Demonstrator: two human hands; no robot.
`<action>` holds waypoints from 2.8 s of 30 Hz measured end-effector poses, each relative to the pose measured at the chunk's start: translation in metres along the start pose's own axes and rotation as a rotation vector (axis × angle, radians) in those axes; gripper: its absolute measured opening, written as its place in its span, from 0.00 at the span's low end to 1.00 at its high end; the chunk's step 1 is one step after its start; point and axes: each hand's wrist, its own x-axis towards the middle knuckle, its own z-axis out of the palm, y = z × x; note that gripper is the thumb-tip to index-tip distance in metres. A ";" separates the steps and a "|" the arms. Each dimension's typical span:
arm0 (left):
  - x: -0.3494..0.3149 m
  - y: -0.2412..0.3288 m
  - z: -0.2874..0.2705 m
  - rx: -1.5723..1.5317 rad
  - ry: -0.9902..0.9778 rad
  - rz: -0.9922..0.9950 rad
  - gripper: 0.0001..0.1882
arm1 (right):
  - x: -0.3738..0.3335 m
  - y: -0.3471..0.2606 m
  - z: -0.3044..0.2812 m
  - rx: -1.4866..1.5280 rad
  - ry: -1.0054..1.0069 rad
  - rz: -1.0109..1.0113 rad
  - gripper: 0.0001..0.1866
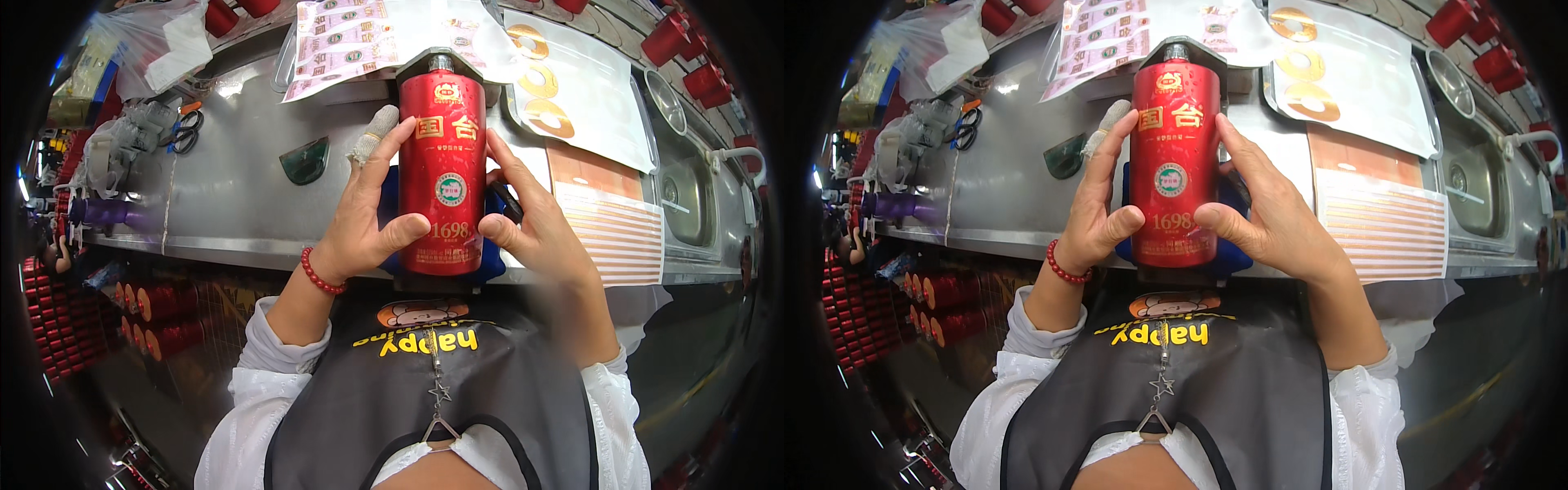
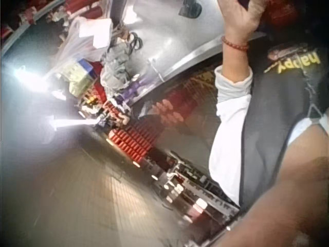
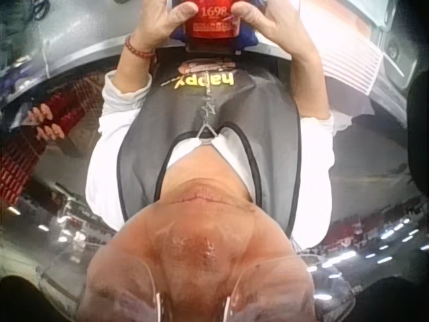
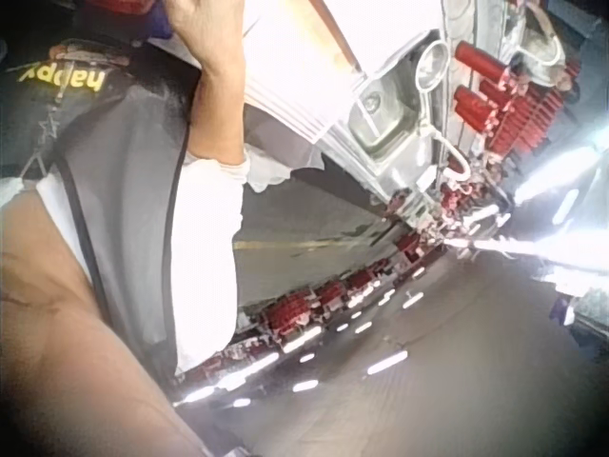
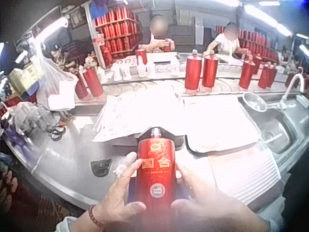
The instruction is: The person applies circular stickers to the neck of red cylindrical bottles, then wipes the bottle body with a green sponge and smooths a gold band around the base. The person repeats this process on multiple bottles at a stainless steel workstation.
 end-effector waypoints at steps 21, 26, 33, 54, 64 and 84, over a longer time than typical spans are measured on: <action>-0.005 0.004 -0.005 0.094 -0.198 -0.012 0.67 | -0.010 0.009 0.012 -0.046 0.015 -0.025 0.70; 0.003 0.003 0.000 -0.207 -0.036 -0.099 0.62 | 0.000 0.002 0.002 0.032 0.048 0.054 0.59; 0.055 0.003 0.011 -0.649 0.210 -0.301 0.40 | 0.047 0.012 0.007 0.145 0.255 0.110 0.50; 0.068 -0.004 0.014 -0.590 0.239 -0.347 0.34 | 0.063 0.016 0.005 0.182 0.287 0.182 0.46; 0.067 0.003 0.014 -0.528 0.190 -0.356 0.34 | 0.061 0.013 0.008 0.126 0.284 0.155 0.45; -0.005 0.000 0.006 -0.156 -0.057 -0.156 0.68 | -0.005 0.007 0.006 -0.056 -0.011 0.038 0.59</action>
